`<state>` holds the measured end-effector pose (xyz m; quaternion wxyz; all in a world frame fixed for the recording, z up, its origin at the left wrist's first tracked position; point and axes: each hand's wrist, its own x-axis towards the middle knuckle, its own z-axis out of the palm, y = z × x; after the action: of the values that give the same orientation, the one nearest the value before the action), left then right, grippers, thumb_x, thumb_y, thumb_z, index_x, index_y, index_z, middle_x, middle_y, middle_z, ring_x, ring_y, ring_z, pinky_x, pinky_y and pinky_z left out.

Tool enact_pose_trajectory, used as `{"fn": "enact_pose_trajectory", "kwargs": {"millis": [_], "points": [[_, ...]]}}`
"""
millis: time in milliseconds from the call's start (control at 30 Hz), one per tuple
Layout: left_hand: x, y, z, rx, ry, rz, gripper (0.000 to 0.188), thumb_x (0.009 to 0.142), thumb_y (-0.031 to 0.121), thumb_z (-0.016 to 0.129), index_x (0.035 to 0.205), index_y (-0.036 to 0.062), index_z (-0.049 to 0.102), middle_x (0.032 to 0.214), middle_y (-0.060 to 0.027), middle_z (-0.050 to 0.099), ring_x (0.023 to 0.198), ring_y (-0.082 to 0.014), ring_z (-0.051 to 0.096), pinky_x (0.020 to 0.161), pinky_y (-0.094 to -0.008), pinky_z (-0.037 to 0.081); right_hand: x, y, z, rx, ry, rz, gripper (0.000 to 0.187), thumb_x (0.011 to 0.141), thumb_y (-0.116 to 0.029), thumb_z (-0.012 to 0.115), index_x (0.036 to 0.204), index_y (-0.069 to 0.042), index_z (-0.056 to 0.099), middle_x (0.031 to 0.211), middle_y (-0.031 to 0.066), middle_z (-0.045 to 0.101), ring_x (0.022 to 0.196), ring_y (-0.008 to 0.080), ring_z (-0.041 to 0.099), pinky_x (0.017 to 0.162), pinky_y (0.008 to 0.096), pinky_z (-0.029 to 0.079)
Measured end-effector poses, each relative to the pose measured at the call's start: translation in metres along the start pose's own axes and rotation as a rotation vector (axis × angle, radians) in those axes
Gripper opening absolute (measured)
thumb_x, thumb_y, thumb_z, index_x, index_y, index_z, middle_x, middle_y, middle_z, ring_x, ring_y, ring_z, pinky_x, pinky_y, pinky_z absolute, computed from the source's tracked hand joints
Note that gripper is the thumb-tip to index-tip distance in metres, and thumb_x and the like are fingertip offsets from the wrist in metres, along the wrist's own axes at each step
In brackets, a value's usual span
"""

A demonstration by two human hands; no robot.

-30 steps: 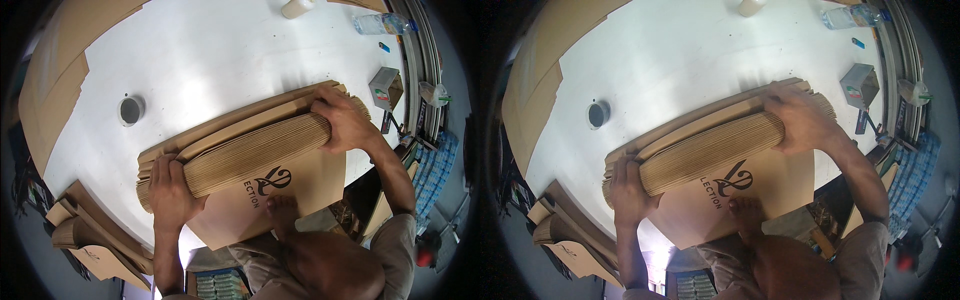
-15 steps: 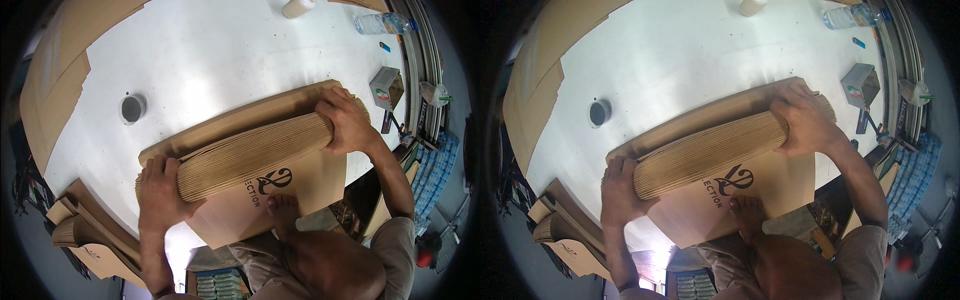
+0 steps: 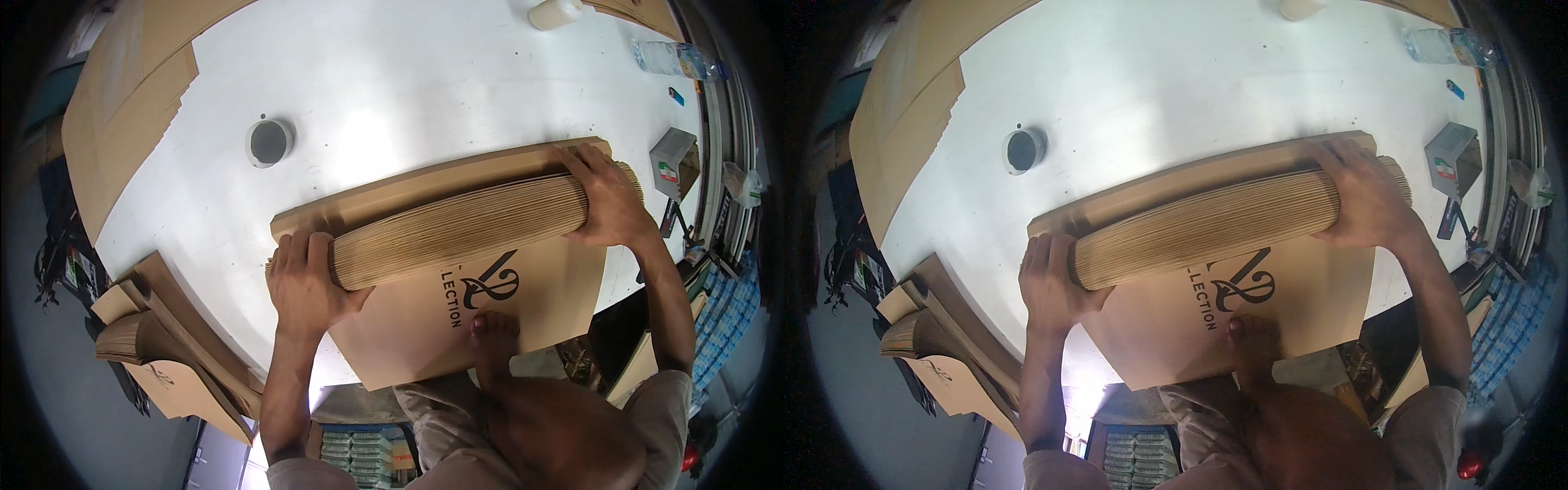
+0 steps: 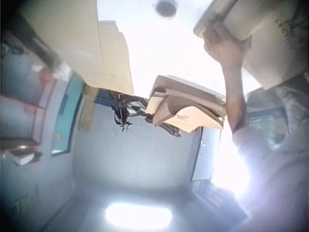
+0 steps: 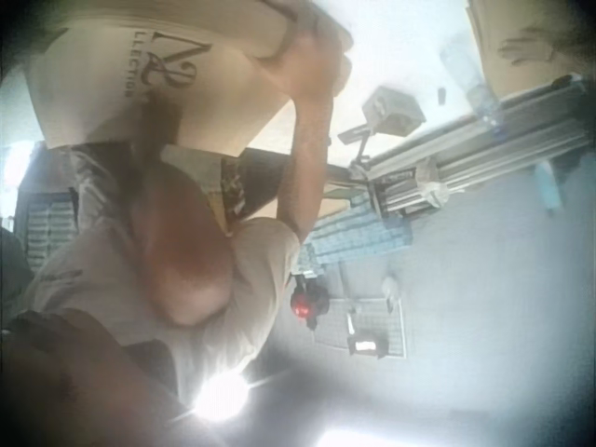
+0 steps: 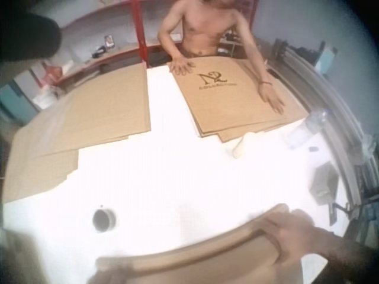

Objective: The person stacks a large pile of flat cardboard sheets on a white table. They repeatedly lift, align, and press the sheets to form a neat stack, using their bare foot to hold the pile in place during the process.

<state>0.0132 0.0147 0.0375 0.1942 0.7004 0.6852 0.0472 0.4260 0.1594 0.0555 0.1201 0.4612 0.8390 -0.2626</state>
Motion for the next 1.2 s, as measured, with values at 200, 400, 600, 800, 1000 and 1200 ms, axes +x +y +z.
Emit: {"fn": "enact_pose_trajectory", "kwargs": {"millis": [200, 400, 600, 800, 1000, 1200], "points": [[0.019, -0.009, -0.003, -0.032, 0.033, 0.149, 0.066, 0.064, 0.042, 0.097, 0.109, 0.0033, 0.069, 0.118, -0.0181, 0.07, 0.108, -0.0406, 0.067, 0.093, -0.0502, 0.055, -0.001, 0.002, 0.002, 0.053, 0.046, 0.02, 0.093, 0.053, -0.025, 0.095, 0.139, -0.005, 0.066, 0.126, 0.0175, 0.057, 0.117, 0.0383, 0.065, 0.102, 0.0504, 0.057], [0.014, -0.004, -0.006, -0.052, -0.032, 0.096, 0.074, 0.062, 0.038, 0.099, 0.116, 0.0009, 0.066, 0.123, -0.0198, 0.069, 0.113, -0.0413, 0.066, 0.098, -0.0514, 0.055, -0.008, -0.002, -0.002, 0.041, 0.077, 0.034, 0.089, 0.056, -0.03, 0.097, 0.136, -0.006, 0.065, 0.13, 0.0204, 0.057, 0.12, 0.043, 0.064, 0.1, 0.0525, 0.056], [0.005, -0.006, -0.003, 0.033, -0.043, 0.044, 0.076, 0.059, 0.053, 0.098, 0.107, 0.0016, 0.069, 0.114, -0.0132, 0.068, 0.104, -0.0333, 0.07, 0.089, -0.0493, 0.056, -0.011, -0.013, -0.006, -0.035, 0.115, 0.098, 0.1, 0.051, -0.034, 0.098, 0.141, -0.006, 0.064, 0.128, 0.0165, 0.057, 0.116, 0.0393, 0.067, 0.093, 0.052, 0.059], [0.001, -0.004, 0.0, -0.033, -0.028, 0.054, 0.073, 0.066, 0.049, 0.098, 0.109, 0.0023, 0.063, 0.111, -0.0179, 0.066, 0.103, -0.0388, 0.066, 0.085, -0.051, 0.056, -0.007, -0.004, -0.008, -0.02, 0.036, 0.104, 0.09, 0.053, -0.04, 0.097, 0.13, -0.004, 0.069, 0.125, 0.0184, 0.058, 0.115, 0.0418, 0.064, 0.099, 0.0525, 0.056], [-0.002, 0.005, -0.007, -0.046, -0.023, -0.002, 0.076, 0.068, 0.053, 0.098, 0.113, 0.0022, 0.063, 0.107, -0.017, 0.067, 0.1, -0.0385, 0.065, 0.084, -0.0511, 0.055, -0.001, 0.0, -0.015, -0.041, -0.022, 0.021, 0.082, 0.058, -0.04, 0.097, 0.125, -0.002, 0.069, 0.132, 0.0219, 0.06, 0.125, 0.0438, 0.061, 0.106, 0.0534, 0.053], [0.001, -0.003, -0.003, 0.025, -0.025, 0.059, 0.081, 0.068, 0.052, 0.098, 0.121, 0.0012, 0.065, 0.111, -0.0168, 0.07, 0.104, -0.0393, 0.067, 0.086, -0.0516, 0.056, -0.005, 0.0, -0.003, 0.003, 0.068, 0.02, 0.087, 0.057, -0.037, 0.096, 0.131, -0.001, 0.068, 0.131, 0.0205, 0.062, 0.126, 0.042, 0.062, 0.11, 0.0526, 0.052]]}}
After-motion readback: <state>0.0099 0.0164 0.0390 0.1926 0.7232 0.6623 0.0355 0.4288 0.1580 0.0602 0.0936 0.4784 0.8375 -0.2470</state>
